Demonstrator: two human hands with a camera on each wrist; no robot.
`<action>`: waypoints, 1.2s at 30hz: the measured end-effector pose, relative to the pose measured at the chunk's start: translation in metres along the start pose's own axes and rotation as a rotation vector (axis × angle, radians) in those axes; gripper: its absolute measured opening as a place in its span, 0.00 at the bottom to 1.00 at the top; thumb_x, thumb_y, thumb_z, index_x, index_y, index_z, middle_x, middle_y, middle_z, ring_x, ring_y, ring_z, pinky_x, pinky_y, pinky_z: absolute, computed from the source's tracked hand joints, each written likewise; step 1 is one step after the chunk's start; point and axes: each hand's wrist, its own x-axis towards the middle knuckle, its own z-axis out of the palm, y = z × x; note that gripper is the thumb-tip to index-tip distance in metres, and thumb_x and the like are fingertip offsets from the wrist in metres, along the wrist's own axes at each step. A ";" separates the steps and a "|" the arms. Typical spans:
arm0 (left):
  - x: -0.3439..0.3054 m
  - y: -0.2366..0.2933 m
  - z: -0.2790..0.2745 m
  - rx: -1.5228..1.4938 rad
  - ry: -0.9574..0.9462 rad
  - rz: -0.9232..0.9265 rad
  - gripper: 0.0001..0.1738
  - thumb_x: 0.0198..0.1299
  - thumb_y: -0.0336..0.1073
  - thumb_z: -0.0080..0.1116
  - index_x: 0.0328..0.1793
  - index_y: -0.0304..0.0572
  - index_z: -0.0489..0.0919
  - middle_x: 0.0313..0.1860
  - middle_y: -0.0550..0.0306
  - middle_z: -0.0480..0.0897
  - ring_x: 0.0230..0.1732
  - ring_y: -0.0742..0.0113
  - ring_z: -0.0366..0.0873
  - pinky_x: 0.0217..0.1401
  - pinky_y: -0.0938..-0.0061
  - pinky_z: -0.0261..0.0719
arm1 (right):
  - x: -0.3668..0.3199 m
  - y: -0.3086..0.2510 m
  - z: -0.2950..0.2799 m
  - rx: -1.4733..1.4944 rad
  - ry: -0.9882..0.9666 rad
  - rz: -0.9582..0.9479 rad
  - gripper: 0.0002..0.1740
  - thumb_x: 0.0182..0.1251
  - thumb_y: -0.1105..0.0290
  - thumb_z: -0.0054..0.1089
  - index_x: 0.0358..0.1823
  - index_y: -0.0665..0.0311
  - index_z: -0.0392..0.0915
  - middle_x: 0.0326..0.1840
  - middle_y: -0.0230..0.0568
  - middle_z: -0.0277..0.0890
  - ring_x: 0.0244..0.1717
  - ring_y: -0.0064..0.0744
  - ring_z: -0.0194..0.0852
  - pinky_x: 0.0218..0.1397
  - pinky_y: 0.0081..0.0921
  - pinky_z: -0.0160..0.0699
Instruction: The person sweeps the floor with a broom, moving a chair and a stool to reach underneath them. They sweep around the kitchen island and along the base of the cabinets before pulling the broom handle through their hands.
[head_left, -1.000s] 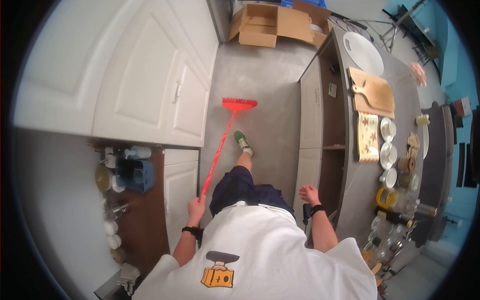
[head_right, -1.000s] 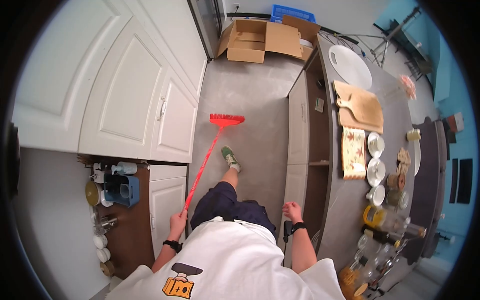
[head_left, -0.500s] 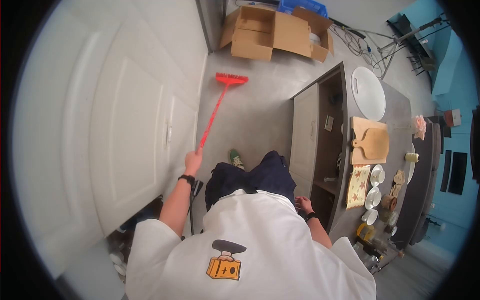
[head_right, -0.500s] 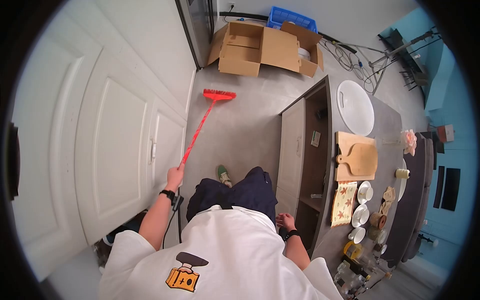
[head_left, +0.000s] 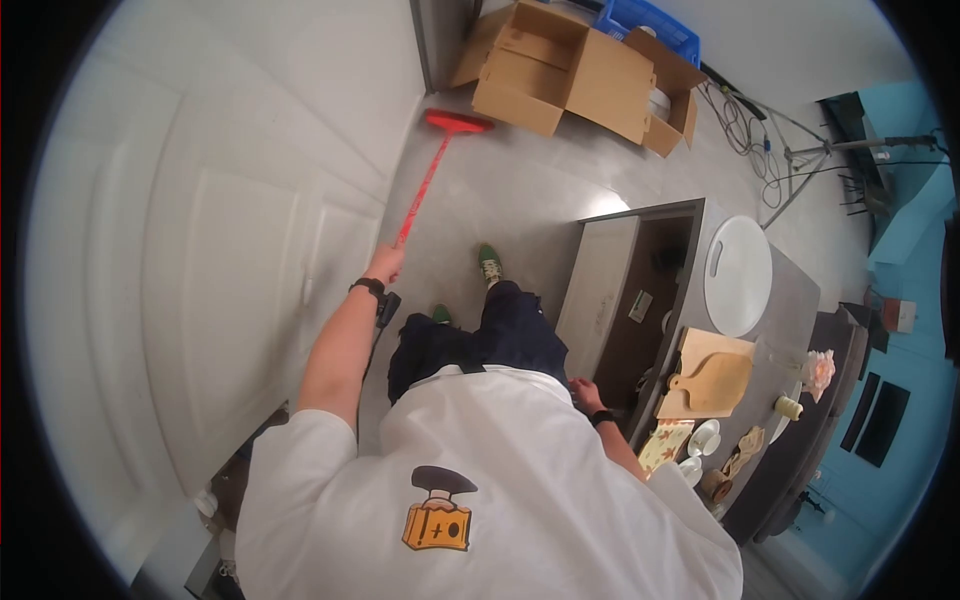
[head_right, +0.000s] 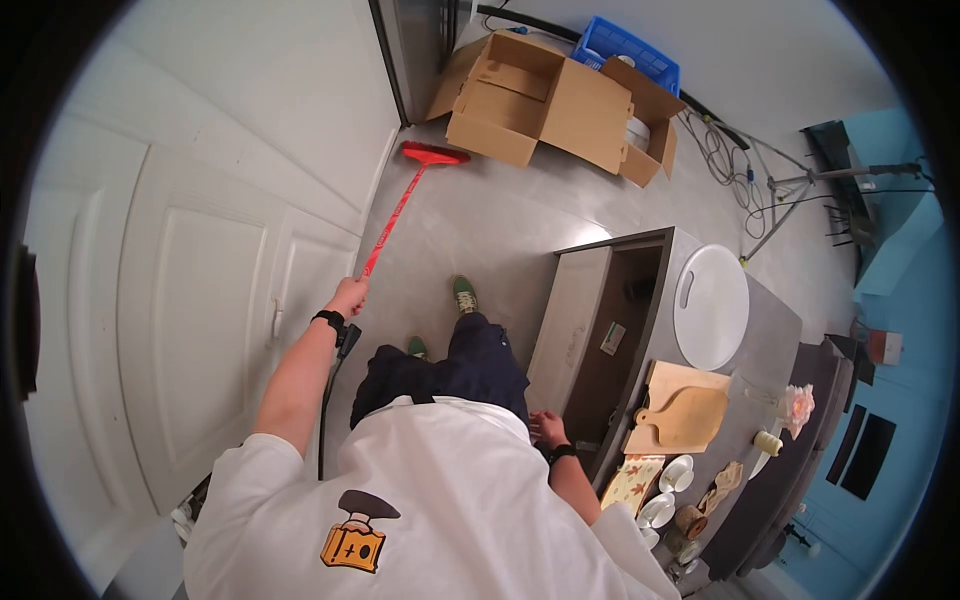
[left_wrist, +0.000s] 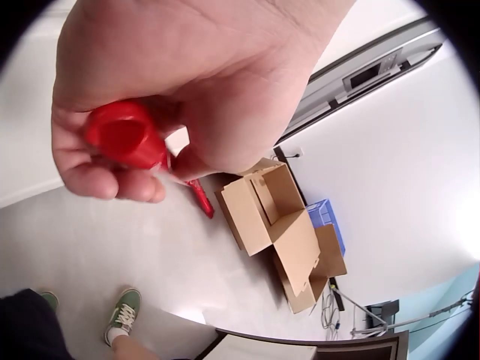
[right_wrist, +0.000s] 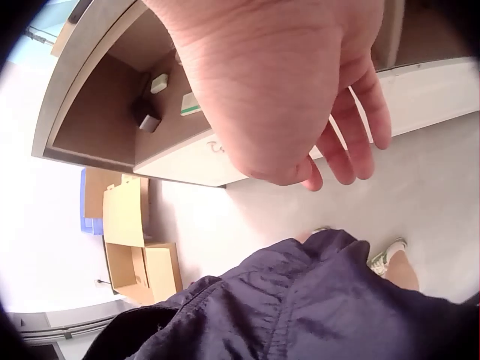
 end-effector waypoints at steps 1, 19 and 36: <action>0.001 0.005 0.000 0.015 0.007 -0.013 0.23 0.71 0.54 0.51 0.39 0.40 0.75 0.21 0.63 0.72 0.16 0.70 0.67 0.17 0.71 0.65 | 0.013 -0.018 -0.008 0.054 -0.022 0.015 0.15 0.78 0.55 0.48 0.53 0.56 0.77 0.50 0.38 0.82 0.49 0.38 0.82 0.50 0.39 0.81; -0.064 -0.022 0.069 0.416 0.235 -0.158 0.34 0.74 0.58 0.38 0.48 0.32 0.83 0.41 0.32 0.85 0.46 0.36 0.83 0.49 0.47 0.79 | 0.092 -0.294 -0.041 -0.242 -0.150 -0.140 0.12 0.76 0.61 0.48 0.52 0.55 0.76 0.50 0.36 0.84 0.48 0.32 0.83 0.50 0.34 0.82; -0.384 -0.437 0.159 0.262 0.384 -0.506 0.34 0.74 0.59 0.39 0.47 0.32 0.83 0.44 0.30 0.84 0.50 0.31 0.80 0.52 0.44 0.78 | 0.063 -0.169 -0.004 -0.672 -0.243 -0.161 0.11 0.75 0.64 0.48 0.49 0.57 0.78 0.41 0.35 0.84 0.37 0.29 0.84 0.38 0.29 0.81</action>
